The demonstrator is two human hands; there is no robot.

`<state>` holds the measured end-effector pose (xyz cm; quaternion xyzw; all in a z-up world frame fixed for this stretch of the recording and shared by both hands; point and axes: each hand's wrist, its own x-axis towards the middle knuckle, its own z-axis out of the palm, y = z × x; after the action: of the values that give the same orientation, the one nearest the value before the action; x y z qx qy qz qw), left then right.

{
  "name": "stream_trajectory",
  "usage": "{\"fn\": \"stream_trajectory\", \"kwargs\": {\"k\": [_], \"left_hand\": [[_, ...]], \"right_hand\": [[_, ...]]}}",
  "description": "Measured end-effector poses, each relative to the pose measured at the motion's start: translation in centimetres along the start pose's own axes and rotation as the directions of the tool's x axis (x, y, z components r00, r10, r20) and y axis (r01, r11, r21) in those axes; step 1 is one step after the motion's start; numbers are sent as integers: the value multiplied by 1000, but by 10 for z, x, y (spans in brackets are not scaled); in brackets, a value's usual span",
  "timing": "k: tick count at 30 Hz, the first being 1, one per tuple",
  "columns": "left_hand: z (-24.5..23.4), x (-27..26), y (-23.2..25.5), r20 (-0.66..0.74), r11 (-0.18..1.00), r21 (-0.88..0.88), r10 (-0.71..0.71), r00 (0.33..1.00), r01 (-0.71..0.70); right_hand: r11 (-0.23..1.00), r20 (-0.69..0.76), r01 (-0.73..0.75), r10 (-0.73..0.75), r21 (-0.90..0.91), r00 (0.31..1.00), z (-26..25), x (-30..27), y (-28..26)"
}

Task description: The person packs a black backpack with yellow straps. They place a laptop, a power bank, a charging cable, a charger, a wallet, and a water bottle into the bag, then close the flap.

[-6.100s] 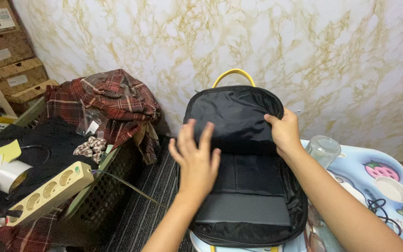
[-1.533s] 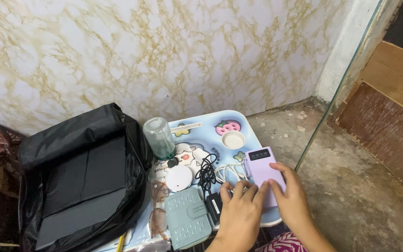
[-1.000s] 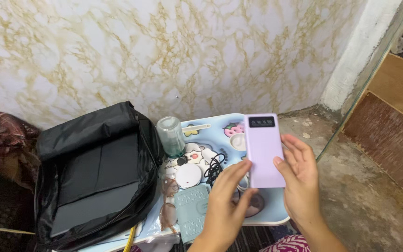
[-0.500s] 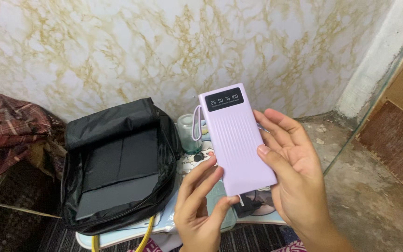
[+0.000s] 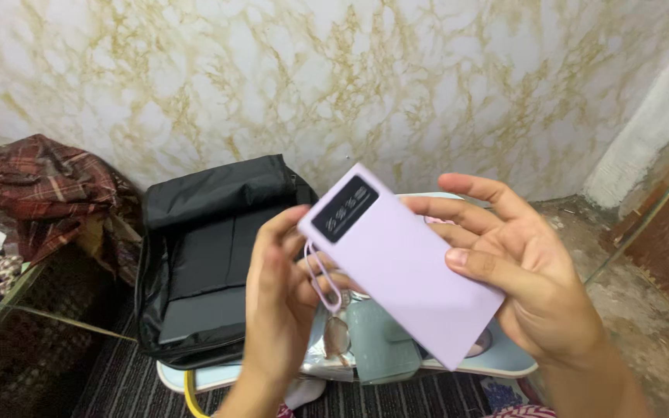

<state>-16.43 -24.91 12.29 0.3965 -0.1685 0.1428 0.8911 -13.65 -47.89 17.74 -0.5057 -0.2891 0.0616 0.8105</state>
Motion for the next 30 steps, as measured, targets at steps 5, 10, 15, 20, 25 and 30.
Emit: {"fn": "stream_trajectory", "kwargs": {"k": [5, 10, 15, 20, 25, 30], "left_hand": [[3, 18, 29, -65, 912, 381, -140, 988, 154], [1, 17, 38, -131, 937, 314, -116, 985, 153], [-18, 18, 39, -232, 965, 252, -14, 973, 74], [-57, 13, 29, -227, 992, 126, 26, 974, 3], [-91, -3, 35, -169, 963, 204, -144, 975, 178], [-122, -2, 65, -276, 899, 245, -294, 915, 362]], "right_hand": [[1000, 137, -8, 8, 2, 991, 7, 11, 8], [991, 66, -87, 93, -98, 993, 2, 19, 17], [969, 11, -119, 124, -217, 992, 4, 21, 39], [981, -75, -192, 195, 37, 978, 27, 35, 82], [977, -148, -213, 213, 18, 966, 39, 54, 112], [948, -120, -317, 318, 27, 941, 44, 71, 139]]}}
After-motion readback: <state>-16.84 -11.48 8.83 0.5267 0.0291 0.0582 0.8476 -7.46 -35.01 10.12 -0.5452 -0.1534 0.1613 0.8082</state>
